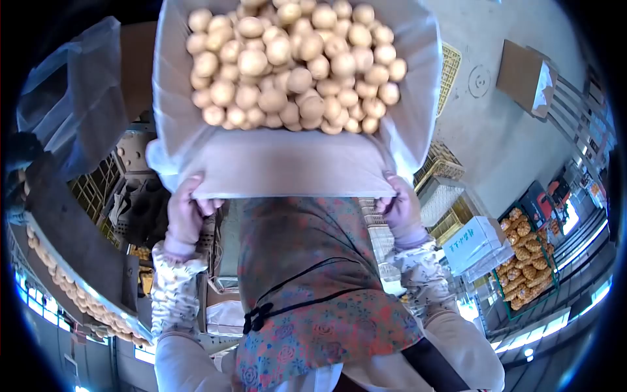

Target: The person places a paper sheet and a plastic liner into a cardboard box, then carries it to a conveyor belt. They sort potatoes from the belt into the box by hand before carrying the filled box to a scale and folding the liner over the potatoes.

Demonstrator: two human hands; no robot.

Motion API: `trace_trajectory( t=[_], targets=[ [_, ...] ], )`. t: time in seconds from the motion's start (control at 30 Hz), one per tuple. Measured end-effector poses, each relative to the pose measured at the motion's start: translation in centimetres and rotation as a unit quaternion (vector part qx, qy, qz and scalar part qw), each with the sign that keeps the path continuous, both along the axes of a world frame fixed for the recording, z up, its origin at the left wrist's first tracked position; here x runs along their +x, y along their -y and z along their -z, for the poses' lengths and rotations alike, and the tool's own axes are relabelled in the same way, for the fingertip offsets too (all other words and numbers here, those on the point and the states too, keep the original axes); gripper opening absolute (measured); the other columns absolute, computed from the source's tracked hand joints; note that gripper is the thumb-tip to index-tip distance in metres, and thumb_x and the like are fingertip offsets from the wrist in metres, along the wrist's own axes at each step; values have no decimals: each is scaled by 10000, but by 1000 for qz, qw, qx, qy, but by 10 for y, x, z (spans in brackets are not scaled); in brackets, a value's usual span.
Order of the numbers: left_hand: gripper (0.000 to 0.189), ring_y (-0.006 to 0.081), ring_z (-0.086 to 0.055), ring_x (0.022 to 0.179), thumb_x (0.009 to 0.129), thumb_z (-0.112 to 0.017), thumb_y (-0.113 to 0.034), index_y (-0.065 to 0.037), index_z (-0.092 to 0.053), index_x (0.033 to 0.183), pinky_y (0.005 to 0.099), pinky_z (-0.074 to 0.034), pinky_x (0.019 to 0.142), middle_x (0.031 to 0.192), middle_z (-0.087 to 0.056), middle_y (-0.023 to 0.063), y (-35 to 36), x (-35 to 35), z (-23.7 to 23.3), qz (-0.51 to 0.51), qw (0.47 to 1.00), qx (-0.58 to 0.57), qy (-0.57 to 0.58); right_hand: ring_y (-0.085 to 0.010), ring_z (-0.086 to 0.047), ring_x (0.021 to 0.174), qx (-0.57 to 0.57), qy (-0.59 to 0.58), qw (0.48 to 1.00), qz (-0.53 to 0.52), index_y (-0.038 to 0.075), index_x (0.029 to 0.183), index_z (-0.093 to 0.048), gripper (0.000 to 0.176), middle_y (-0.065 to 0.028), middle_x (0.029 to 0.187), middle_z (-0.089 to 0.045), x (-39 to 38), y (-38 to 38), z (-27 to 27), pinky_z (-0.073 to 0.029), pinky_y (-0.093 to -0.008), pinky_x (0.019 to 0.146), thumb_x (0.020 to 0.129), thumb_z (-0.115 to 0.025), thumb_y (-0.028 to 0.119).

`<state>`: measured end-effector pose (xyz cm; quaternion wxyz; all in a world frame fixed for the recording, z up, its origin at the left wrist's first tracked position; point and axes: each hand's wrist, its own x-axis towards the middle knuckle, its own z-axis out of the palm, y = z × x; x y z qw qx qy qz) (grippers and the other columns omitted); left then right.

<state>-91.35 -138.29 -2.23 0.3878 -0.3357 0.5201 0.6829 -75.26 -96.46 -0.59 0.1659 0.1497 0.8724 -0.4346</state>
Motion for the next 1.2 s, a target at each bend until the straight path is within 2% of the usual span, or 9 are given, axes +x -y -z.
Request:
trace_trajectory(
  t=[0.03,0.07,0.1,0.4,0.5,0.7,0.83,1.13,1.2],
  targets=[
    [220,168,-525,489,984,-541,-247,-50,-623,929,305,-494,547,614,-565,26,-11,-3,-1,-54,984,-86,148,-176,-605,630,-322,213,893,230,41,1249,-564,348,-115,904,-670,2,2,19,-527,-308,575,925,-639,145],
    [216,177,-517,467,971,-560,-254,-53,-617,915,316,-502,549,595,-562,34,-19,1,10,-85,972,-117,183,-152,-556,545,-449,331,612,560,75,1259,-572,351,-85,820,-655,5,4,38,-496,-296,517,927,-621,179],
    [215,187,-510,445,957,-578,-261,-56,-612,901,326,-511,550,577,-559,41,-18,15,25,-113,954,-151,232,-162,-542,514,-464,358,594,551,83,1227,-590,320,-48,668,-588,16,10,54,-450,-283,450,944,-579,231],
    [356,136,-627,893,934,-640,-293,5,-647,1129,308,-495,832,1002,-678,69,1,45,20,-7,972,-156,177,-212,-601,523,-325,435,665,512,27,1123,-660,388,-127,720,-670,-6,20,37,-488,-341,493,998,-576,384],
    [421,159,-572,1060,910,-712,-249,5,-584,1220,329,-447,959,1147,-632,59,37,51,26,51,971,-233,-17,-186,-661,633,-206,531,791,223,38,957,-736,381,-119,785,-725,-16,-25,12,-512,-326,567,957,-643,408],
    [511,269,-642,1000,822,-811,-301,11,-588,1160,378,-513,909,1047,-657,170,-4,-83,12,293,795,-450,-283,-246,-695,709,159,178,963,122,-13,851,-684,466,-150,777,-717,-137,-57,5,-523,-371,702,859,-721,452],
    [665,375,-642,1099,824,-608,-663,-67,-664,1115,469,-504,928,1107,-692,205,-44,-179,48,467,629,-555,-279,-348,-699,947,284,148,947,-9,11,1042,-662,540,-209,989,-715,-225,-63,43,-531,-449,837,826,-711,504],
    [444,362,-676,1030,881,-562,-456,-105,-741,1086,476,-530,899,1063,-720,177,-46,-213,60,546,584,-551,-240,-332,-721,957,394,428,804,-120,72,1241,-674,622,-169,1094,-726,-290,-53,63,-572,-429,807,856,-672,561],
    [363,368,-681,942,893,-583,-398,-93,-741,1010,485,-535,848,972,-719,173,-36,-183,54,523,590,-532,-309,-316,-726,813,550,141,768,-296,112,1147,-689,484,-106,947,-737,-174,-94,85,-575,-465,704,864,-668,504]
  ],
)
